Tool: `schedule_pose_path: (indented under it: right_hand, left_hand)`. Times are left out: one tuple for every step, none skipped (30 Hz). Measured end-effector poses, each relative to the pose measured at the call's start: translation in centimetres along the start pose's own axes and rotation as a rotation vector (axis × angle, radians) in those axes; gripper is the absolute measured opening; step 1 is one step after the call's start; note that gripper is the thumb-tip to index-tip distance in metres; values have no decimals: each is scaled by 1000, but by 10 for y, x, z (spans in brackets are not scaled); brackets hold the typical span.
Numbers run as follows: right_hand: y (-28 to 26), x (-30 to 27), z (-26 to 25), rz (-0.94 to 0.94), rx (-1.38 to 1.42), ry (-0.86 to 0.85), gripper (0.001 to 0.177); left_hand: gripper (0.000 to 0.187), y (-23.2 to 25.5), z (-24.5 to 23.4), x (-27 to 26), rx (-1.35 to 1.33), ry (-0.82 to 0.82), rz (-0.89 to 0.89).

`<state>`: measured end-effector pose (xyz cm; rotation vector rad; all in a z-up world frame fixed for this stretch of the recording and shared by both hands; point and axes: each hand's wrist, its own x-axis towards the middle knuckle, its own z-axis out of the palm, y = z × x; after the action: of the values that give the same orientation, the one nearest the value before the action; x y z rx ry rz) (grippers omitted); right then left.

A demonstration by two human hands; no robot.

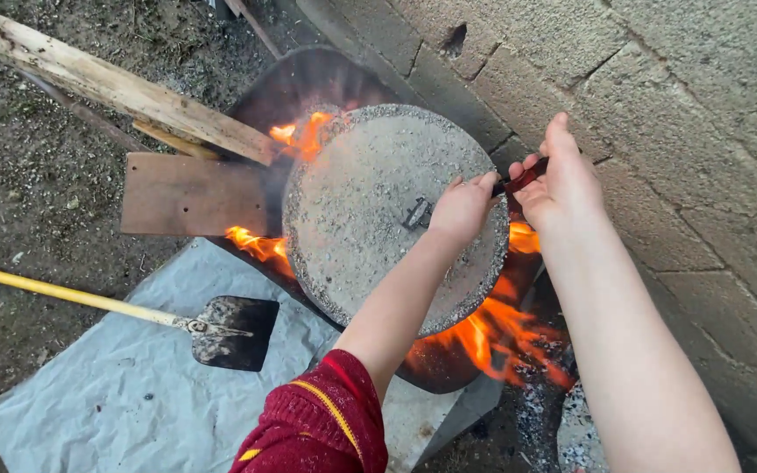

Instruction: The person uses a pair of tongs to move a lid from one pot to another, both of which are over open fires. The person then uses a brush to apply a liquid from a bowl to a flatbread in a pan, and finally uses a ladle and spoon to transfer a white liquid from a large pot into the pan containing the flatbread.

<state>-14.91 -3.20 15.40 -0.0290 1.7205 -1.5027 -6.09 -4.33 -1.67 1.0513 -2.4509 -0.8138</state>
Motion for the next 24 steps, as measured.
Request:
schedule_pose_path:
  right_hand:
    - [1,1,0,-11,-1,-2,56]
    - [2,2,0,-22,-2,-4,58]
    - [3,-3,3,-17,-2,-3,58]
    - [3,-9,5,-30,-2,5,59]
    - [1,-15,7,-48,-3,13,59]
    - [1,-21,7,-48,-4,13,59]
    - [0,-26,11,-55,5,16,57]
    - [-1,-32,15,-61,14,18,55]
    - [1,-30,17,-56,14,20,55]
    - [3,-28,19,-91,-40,1,57]
    - [4,-28,22,-127,-97,-21,58]
    - [14,-25,19,-124,-99,-21,58]
    - [22,-21,21,-238,-301,-67,53]
    - [30,-19,25,-355,-501,-111,58]
    - [39,-17,25,-359,-498,-124,58]
    - [49,-15,25,-420,-717,-211,54]
    - [56,-13,23,-482,-937,-300,53]
    - [57,-49,28,-492,-933,-313,53]
    - [54,-86,37,-510,-1175,-400,57]
    - [53,-125,47,-526,-1420,-481,61]
    - [57,-157,42,-538,-1421,-492,61]
    - [62,-190,37,-530,-1545,-548,57]
    - [66,-221,32,-523,-1666,-599,57]
    - [76,-244,14,-538,-1666,-605,57]
  left_hand:
    - [29,0,2,0,-8,4,-5]
    - [29,0,3,0,-17,8,-11]
    - [29,-1,5,0,-16,4,-13]
    - [30,-1,6,0,12,-3,-19]
    - [30,0,8,2,38,-7,-22]
    - [30,0,12,1,37,-7,-22]
    - [32,-3,14,2,32,-7,-18]
    - [34,-6,15,3,26,-8,-15]
    - [34,-6,14,3,27,-12,-17]
    - [35,-7,12,3,61,-18,-38]
    - [35,-7,8,2,94,-22,-61]
    - [35,0,-2,-10,93,-24,-63]
    - [41,2,-18,-18,76,-54,-105]
    - [48,4,-36,-27,59,-83,-146]
    - [48,11,-60,-48,67,-74,-152]
    - [61,19,-84,-70,12,-89,-182]
    - [74,30,-106,-91,-43,-100,-211]
    - [74,35,-116,-131,-35,-88,-218]
    - [71,37,-129,-168,-195,-74,-183]
    - [68,40,-142,-207,-354,-59,-144]
    - [68,31,-141,-259,-350,-45,-150]
    - [62,23,-139,-311,-416,-99,-155]
    - [57,14,-136,-363,-482,-153,-155]
    - [57,-8,-112,-412,-477,-140,-157]
